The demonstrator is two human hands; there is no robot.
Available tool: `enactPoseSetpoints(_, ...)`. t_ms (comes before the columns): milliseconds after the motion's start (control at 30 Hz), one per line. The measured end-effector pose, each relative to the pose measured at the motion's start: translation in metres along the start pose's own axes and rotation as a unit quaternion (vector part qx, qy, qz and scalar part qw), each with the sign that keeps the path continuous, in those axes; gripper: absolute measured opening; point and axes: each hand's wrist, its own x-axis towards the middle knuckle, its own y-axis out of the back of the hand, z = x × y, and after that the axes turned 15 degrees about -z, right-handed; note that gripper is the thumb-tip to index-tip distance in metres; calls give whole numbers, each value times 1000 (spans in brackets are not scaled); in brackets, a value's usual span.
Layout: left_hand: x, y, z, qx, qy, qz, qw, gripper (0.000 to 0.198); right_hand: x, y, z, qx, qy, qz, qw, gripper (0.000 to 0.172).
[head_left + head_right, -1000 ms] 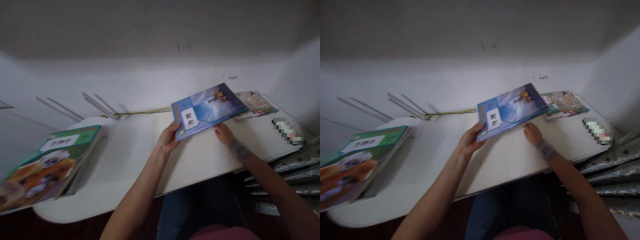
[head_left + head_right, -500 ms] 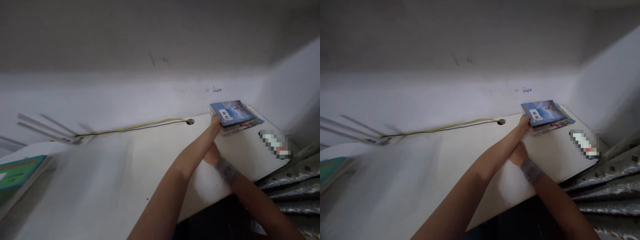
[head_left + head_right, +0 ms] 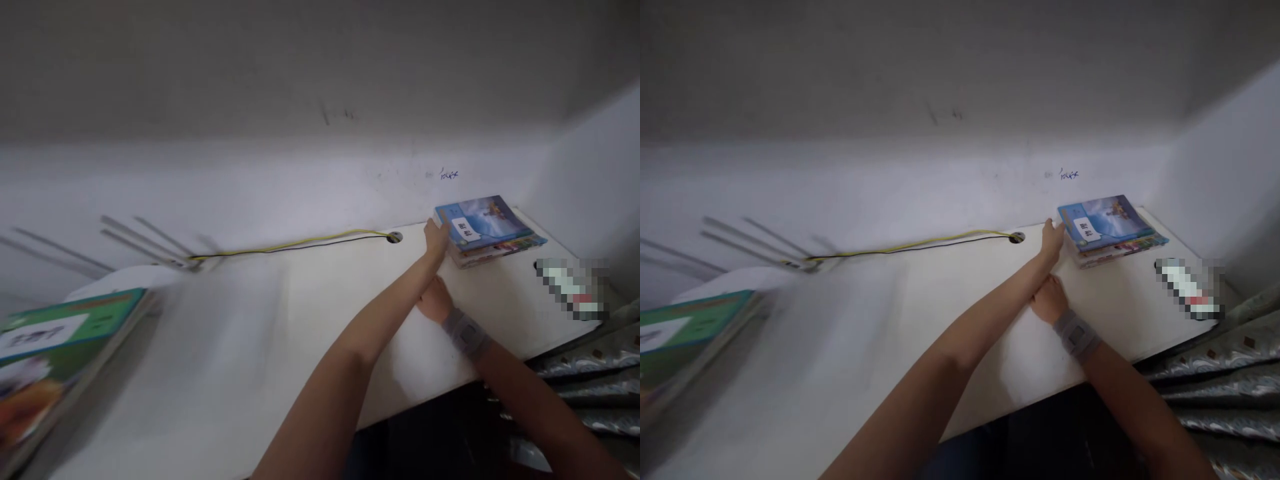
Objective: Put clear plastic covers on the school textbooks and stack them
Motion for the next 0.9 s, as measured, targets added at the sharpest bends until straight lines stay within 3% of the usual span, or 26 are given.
enactPoseSetpoints(100, -54, 42, 12, 135, -68, -78, 985, 21, 0, 1, 3, -4, 5, 10, 1000, 25)
enactPoseSetpoints(200, -133, 96, 12, 240, -102, -160, 952, 24, 0, 0, 8, -7, 29, 14, 999, 27)
enactPoseSetpoints(233, -161, 115, 8, 287, -111, -170, 936, 23, -1, -1, 10, -8, 38, 15, 999, 28)
enactPoseSetpoints(267, -190, 135, 3, 414, -131, -172, 884, 23, -1, -2, 11, -9, 47, 17, 999, 30)
enactPoseSetpoints(333, -242, 173, -7, 574, -117, -102, 804, 25, -2, -3, 13, -11, 59, 22, 998, 32)
enactPoseSetpoints(467, -317, 234, -24, 679, 40, 133, 721, 34, -4, -5, 14, -18, 72, 28, 997, 34)
enactPoseSetpoints(533, -338, 252, -27, 685, 142, 195, 688, 41, -5, -5, 14, -22, 75, 29, 997, 36)
enactPoseSetpoints(600, -352, 262, -28, 668, 208, 196, 687, 42, -7, -4, 14, -28, 76, 26, 996, 37)
enactPoseSetpoints(733, -365, 272, -23, 605, 213, 167, 749, 25, -14, 3, 8, -10, 89, 8, 996, 38)
enactPoseSetpoints(833, -369, 275, -10, 551, 212, 191, 784, 21, -26, 7, -21, 43, 124, 3, 991, 38)
enactPoseSetpoints(900, -366, 271, 0, 522, 209, 223, 796, 23, -38, 7, -57, 56, 154, -2, 986, 38)
